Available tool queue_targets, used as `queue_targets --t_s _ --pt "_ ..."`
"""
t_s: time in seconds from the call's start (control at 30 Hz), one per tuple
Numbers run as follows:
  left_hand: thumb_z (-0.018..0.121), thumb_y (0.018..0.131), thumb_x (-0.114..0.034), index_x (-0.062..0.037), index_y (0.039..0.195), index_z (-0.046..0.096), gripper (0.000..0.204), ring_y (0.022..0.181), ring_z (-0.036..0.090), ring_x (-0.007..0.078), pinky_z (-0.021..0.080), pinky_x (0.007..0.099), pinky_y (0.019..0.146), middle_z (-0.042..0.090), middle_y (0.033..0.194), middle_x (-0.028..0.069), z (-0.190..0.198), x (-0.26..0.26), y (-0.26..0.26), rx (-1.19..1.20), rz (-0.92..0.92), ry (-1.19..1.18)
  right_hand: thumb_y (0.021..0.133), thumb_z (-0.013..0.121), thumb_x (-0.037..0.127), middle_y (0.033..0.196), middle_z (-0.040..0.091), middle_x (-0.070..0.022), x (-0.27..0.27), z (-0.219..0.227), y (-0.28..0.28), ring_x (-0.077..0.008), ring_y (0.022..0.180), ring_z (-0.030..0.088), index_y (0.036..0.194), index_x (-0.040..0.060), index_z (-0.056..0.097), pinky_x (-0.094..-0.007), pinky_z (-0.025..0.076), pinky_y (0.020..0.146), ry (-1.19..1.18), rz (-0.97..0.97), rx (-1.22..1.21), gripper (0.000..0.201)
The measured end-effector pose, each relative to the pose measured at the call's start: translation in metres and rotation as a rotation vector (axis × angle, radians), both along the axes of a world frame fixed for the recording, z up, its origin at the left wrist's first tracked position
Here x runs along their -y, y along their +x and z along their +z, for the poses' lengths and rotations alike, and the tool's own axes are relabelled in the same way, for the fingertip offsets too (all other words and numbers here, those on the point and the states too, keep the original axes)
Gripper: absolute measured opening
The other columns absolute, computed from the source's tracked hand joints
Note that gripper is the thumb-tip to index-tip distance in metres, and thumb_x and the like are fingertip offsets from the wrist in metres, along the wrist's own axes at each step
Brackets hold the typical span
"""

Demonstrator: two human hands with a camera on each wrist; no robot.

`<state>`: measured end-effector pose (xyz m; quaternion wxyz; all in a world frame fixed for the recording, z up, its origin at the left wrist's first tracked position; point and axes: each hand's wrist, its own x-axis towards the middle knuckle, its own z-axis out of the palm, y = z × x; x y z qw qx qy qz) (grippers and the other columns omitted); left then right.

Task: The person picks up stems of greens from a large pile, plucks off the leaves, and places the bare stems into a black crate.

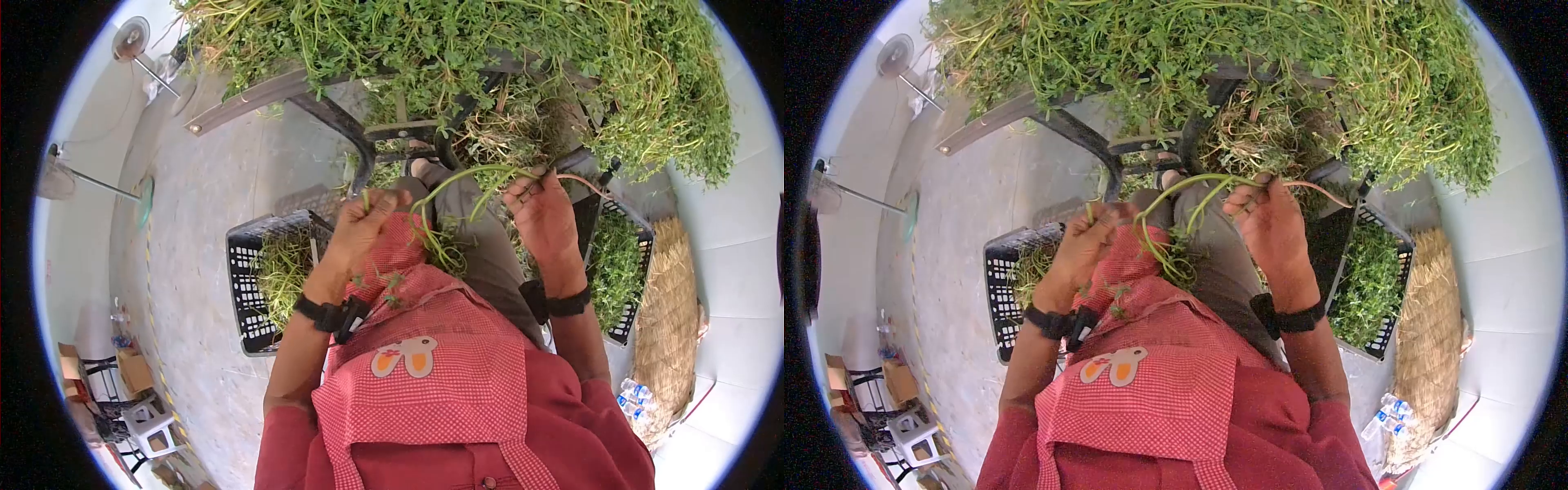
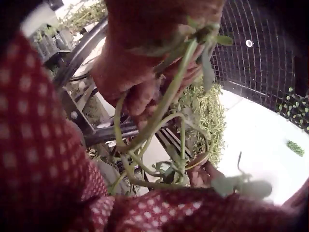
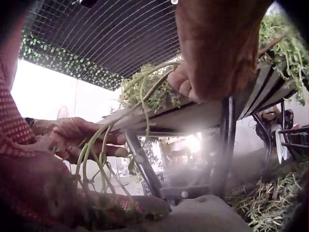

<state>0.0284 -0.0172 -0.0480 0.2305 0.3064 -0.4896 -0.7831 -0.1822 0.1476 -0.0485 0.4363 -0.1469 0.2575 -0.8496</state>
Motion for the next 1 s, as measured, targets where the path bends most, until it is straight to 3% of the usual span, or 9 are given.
queue_targets --t_s 0.13,0.2,0.43,0.73,0.77,0.8,0.83,0.93,1.0 --pt "0.051 0.093 -0.022 -0.0026 0.098 0.064 0.023 0.054 0.041 0.0009 0.033 0.0165 0.048 0.060 0.076 -0.0027 0.004 -0.008 -0.003 -0.031 -0.263 0.117 0.096 0.043 0.027 0.089 0.060 -0.0126 -0.001 -0.006 -0.008 -0.0247 0.082 0.059 0.101 0.0044 0.054 -0.0414 0.049 0.076 -0.008 -0.032 0.019 0.025" --pt "0.049 0.094 -0.021 -0.0030 0.104 0.062 0.025 0.061 0.047 0.0035 0.037 0.0161 0.054 0.059 0.076 -0.0038 0.009 -0.009 -0.004 0.105 -0.459 -0.305 0.095 0.044 0.028 0.090 0.060 -0.0119 -0.003 -0.007 -0.011 -0.0241 0.083 0.059 0.102 0.0046 0.054 -0.0410 0.048 0.077 0.018 -0.049 0.048 0.026" --pt "0.046 0.096 -0.024 -0.0025 0.100 0.061 0.027 0.066 0.048 0.0062 0.041 0.0208 0.062 0.059 0.074 -0.0035 0.009 -0.023 -0.024 0.040 -0.492 -0.514 0.094 0.048 0.026 0.096 0.061 -0.0115 0.015 0.014 0.021 -0.0204 0.082 0.059 0.108 0.0035 0.055 -0.0337 0.050 0.072 0.185 0.170 0.048 0.028" --pt "0.037 0.098 -0.029 -0.0029 0.095 0.057 0.033 0.064 0.054 0.0110 0.044 0.0299 0.059 0.058 0.068 0.0032 0.037 -0.034 -0.033 0.347 -0.586 -0.689 0.091 0.054 0.016 0.090 0.063 -0.0134 0.017 0.018 0.014 -0.0207 0.077 0.063 0.098 -0.0008 0.060 -0.0322 0.053 0.065 0.191 -0.051 -0.184 0.019" --pt "0.039 0.097 -0.027 -0.0030 0.093 0.056 0.030 0.060 0.053 0.0137 0.044 0.0316 0.058 0.056 0.065 0.0057 0.021 -0.033 -0.036 0.288 -0.416 -0.886 0.091 0.054 0.016 0.090 0.063 -0.0134 0.017 0.025 0.020 -0.0207 0.077 0.063 0.098 -0.0008 0.060 -0.0322 0.053 0.065 0.189 -0.050 -0.185 0.019" --pt "0.040 0.096 -0.025 -0.0030 0.092 0.055 0.027 0.056 0.052 0.0165 0.044 0.0332 0.056 0.055 0.062 0.0083 0.011 -0.032 -0.038 0.227 -0.238 -1.074 0.091 0.053 0.013 0.089 0.064 -0.0130 0.016 0.036 0.029 -0.0197 0.076 0.064 0.098 -0.0019 0.060 -0.0304 0.053 0.063 0.266 -0.107 -0.420 0.018" --pt "0.040 0.096 -0.025 -0.0030 0.092 0.055 0.027 0.056 0.052 0.0165 0.044 0.0332 0.056 0.055 0.062 0.0083 0.002 -0.030 -0.039 0.229 -0.235 -1.073 0.091 0.052 0.010 0.088 0.064 -0.0126 0.014 0.044 0.039 -0.0187 0.075 0.064 0.098 -0.0030 0.059 -0.0285 0.053 0.062 0.342 -0.165 -0.655 0.016" --pt "0.043 0.095 -0.023 -0.0018 0.091 0.055 0.025 0.055 0.053 0.0188 0.042 0.0362 0.054 0.057 0.062 0.0084 -0.029 -0.023 -0.047 0.374 -0.260 -1.050 0.090 0.046 0.003 0.088 0.064 -0.0167 0.008 0.052 0.066 -0.0201 0.075 0.066 0.099 -0.0097 0.056 -0.0287 0.056 0.065 0.334 -0.112 -0.909 0.018" --pt "0.045 0.095 -0.024 -0.0031 0.086 0.055 0.025 0.049 0.048 0.0147 0.037 0.0320 0.044 0.059 0.066 0.0070 -0.055 -0.012 -0.051 0.210 -0.173 -0.368 0.091 0.046 0.004 0.087 0.064 -0.0167 0.008 0.063 0.068 -0.0201 0.074 0.066 0.099 -0.0096 0.055 -0.0284 0.056 0.065 0.252 -0.165 -1.030 0.018"
